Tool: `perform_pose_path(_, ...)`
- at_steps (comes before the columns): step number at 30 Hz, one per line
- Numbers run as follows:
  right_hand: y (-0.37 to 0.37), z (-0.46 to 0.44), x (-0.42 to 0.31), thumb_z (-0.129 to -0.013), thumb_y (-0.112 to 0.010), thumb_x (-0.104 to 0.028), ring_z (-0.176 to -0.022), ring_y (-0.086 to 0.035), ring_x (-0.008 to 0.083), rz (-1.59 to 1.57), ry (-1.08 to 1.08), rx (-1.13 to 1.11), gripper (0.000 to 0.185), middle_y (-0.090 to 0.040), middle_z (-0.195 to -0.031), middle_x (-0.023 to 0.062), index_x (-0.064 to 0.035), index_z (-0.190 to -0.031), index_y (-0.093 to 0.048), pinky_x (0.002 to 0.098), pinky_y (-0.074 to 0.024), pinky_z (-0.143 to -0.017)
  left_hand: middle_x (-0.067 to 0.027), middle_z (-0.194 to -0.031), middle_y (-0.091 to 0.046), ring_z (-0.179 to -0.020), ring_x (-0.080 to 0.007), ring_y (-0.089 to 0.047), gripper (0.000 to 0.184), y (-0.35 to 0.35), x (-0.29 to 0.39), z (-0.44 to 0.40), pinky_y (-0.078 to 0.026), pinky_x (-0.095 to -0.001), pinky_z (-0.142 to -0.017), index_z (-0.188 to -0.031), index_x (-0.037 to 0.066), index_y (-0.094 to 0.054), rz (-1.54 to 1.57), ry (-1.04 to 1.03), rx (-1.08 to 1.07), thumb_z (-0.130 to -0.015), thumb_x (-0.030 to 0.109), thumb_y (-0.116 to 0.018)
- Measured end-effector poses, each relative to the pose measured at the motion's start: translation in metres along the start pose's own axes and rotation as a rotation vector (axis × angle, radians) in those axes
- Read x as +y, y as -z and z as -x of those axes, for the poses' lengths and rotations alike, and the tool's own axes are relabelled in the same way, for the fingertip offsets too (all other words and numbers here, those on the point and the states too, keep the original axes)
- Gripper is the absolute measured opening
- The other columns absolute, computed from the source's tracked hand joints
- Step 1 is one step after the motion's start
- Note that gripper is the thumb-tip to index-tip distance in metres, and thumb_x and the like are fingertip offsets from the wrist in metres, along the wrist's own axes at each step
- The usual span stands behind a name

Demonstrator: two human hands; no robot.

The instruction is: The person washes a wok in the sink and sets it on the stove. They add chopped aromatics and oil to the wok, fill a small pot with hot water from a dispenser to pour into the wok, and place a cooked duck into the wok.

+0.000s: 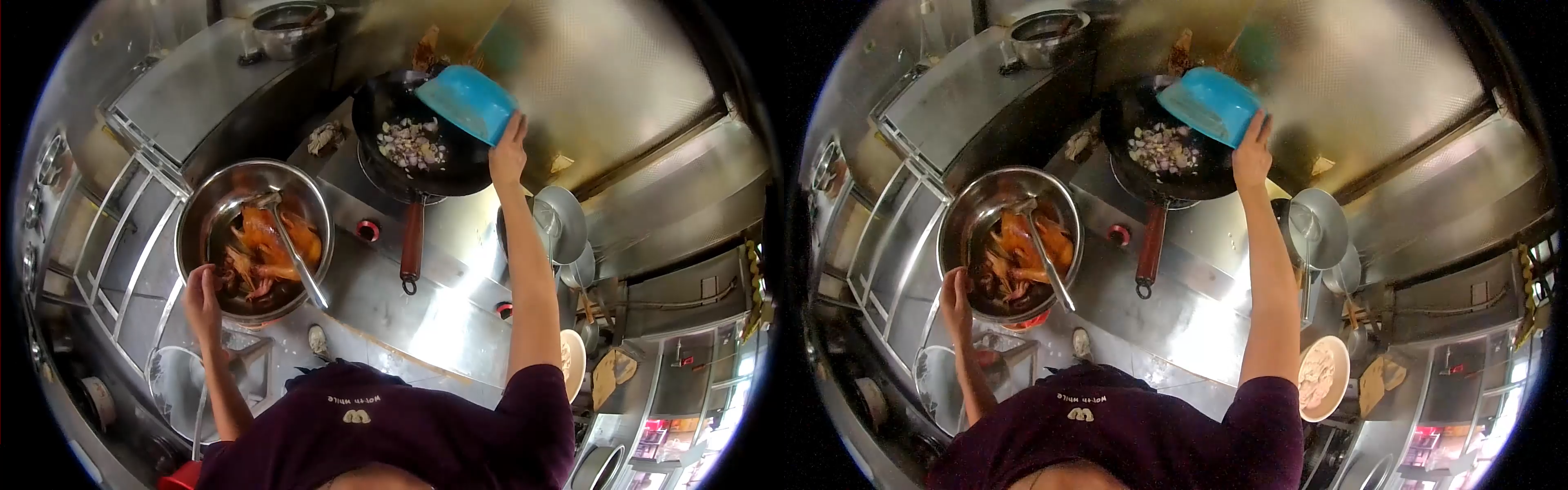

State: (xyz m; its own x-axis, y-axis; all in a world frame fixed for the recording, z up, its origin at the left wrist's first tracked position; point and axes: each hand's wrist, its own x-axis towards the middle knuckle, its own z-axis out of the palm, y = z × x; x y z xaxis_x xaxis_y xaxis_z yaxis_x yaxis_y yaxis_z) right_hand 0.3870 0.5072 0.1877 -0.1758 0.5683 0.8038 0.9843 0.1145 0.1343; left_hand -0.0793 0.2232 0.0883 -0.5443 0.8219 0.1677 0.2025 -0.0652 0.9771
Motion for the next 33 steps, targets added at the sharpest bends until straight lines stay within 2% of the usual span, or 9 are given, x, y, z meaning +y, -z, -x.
perform_pose_path(5,-0.011,0.032,0.023,-0.064,-0.053,0.007,-0.085,-0.055,0.0413,0.057,0.086,-0.375,0.077,-0.03,-0.13,0.0215,-0.0032,-0.131,-0.016,0.0406,-0.0499,-0.063,0.0013,-0.076,-0.051,-0.067,-0.0046,-0.045,0.019,-0.023,-0.005,-0.02,-0.037,-0.0171,-0.061,-0.094,-0.002,-0.053,0.066,-0.004,-0.108,-0.09,0.015,-0.045)
perform_pose_path(8,0.006,0.03,0.008,-0.065,-0.05,0.007,-0.085,-0.054,0.0412,-0.124,-0.126,-0.167,0.075,-0.028,-0.131,0.0215,-0.0042,-0.132,-0.017,0.0402,-0.0494,-0.063,0.0011,-0.075,-0.05,-0.066,-0.0044,-0.044,0.019,-0.03,-0.001,-0.024,-0.036,-0.0167,-0.06,-0.094,-0.002,-0.054,0.067,0.017,-0.115,-0.09,0.015,-0.045)
perform_pose_path(12,-0.005,0.031,0.021,-0.064,-0.051,0.006,-0.084,-0.055,0.0402,-0.019,0.0,-0.304,0.078,-0.029,-0.131,0.0211,-0.0047,-0.132,-0.016,0.0406,-0.0489,-0.063,0.0017,-0.072,-0.049,-0.066,-0.0044,-0.044,0.019,-0.032,0.003,-0.031,-0.036,-0.0165,-0.06,-0.093,-0.001,-0.054,0.01,0.001,-0.108,-0.09,0.015,-0.045)
perform_pose_path(13,0.007,0.025,0.007,-0.065,-0.051,0.006,-0.081,-0.056,0.0406,-0.104,-0.114,-0.2,0.076,-0.031,-0.13,0.0205,-0.005,-0.132,-0.018,0.0396,-0.0494,-0.062,0.0018,-0.071,-0.049,-0.065,-0.0044,-0.044,0.019,-0.034,0.008,-0.031,-0.037,-0.0167,-0.059,-0.093,-0.001,-0.055,-0.004,-0.008,-0.095,-0.09,0.015,-0.044)
perform_pose_path(17,-0.005,0.033,0.03,-0.069,-0.051,0.003,-0.078,-0.059,0.0368,0.045,0.207,-0.301,0.073,-0.037,-0.125,0.0238,-0.003,-0.133,-0.017,0.0355,-0.0503,-0.054,0.0012,-0.072,-0.05,-0.064,-0.0047,-0.045,0.019,-0.035,-0.001,-0.034,-0.037,-0.0171,-0.059,-0.093,-0.001,-0.055,0.041,0.006,-0.099,-0.09,0.014,-0.045)
perform_pose_path(21,0.004,0.019,0.019,-0.074,-0.046,-0.002,-0.08,-0.057,0.0397,-0.151,-0.291,-0.083,0.062,-0.039,-0.123,0.0239,0.0001,-0.131,-0.021,0.04,-0.05,-0.061,0.0008,-0.072,-0.05,-0.064,-0.0047,-0.045,0.018,-0.035,-0.001,-0.034,-0.037,-0.017,-0.058,-0.093,-0.001,-0.055,0.037,0.0,-0.079,-0.09,0.014,-0.045)
perform_pose_path(24,-0.052,0.037,0.091,-0.073,-0.045,-0.003,-0.081,-0.057,0.0399,-0.103,-0.211,0.112,0.057,-0.043,-0.118,0.0242,0.0011,-0.127,-0.029,0.0409,-0.0498,-0.061,0.0008,-0.071,-0.05,-0.064,-0.0045,-0.044,0.018,-0.037,0.003,-0.035,-0.036,-0.0164,-0.057,-0.093,0.0,-0.055,0.024,0.007,-0.093,-0.09,0.015,-0.045)
perform_pose_path(28,-0.019,0.027,0.09,-0.076,-0.039,-0.004,-0.075,-0.061,0.0309,-0.882,-0.901,-0.152,0.039,-0.054,-0.101,0.0181,0.0054,-0.114,-0.04,0.0355,-0.0536,-0.055,0.001,-0.072,-0.05,-0.063,-0.0044,-0.044,0.018,-0.046,0.006,-0.036,-0.035,-0.0158,-0.056,-0.093,0.0,-0.056,0.045,-0.032,-0.111,-0.09,0.015,-0.046)
perform_pose_path(33,0.019,0.013,0.075,-0.078,-0.044,-0.007,-0.072,-0.061,0.0279,-1.286,-0.989,-0.239,0.034,-0.054,-0.097,0.0142,0.0015,-0.111,-0.04,0.0386,-0.0554,-0.056,0.0009,-0.073,-0.051,-0.065,-0.005,-0.046,0.017,-0.058,-0.002,-0.037,-0.037,-0.017,-0.058,-0.093,0.0,-0.056,0.079,-0.053,-0.164,-0.089,0.014,-0.047)
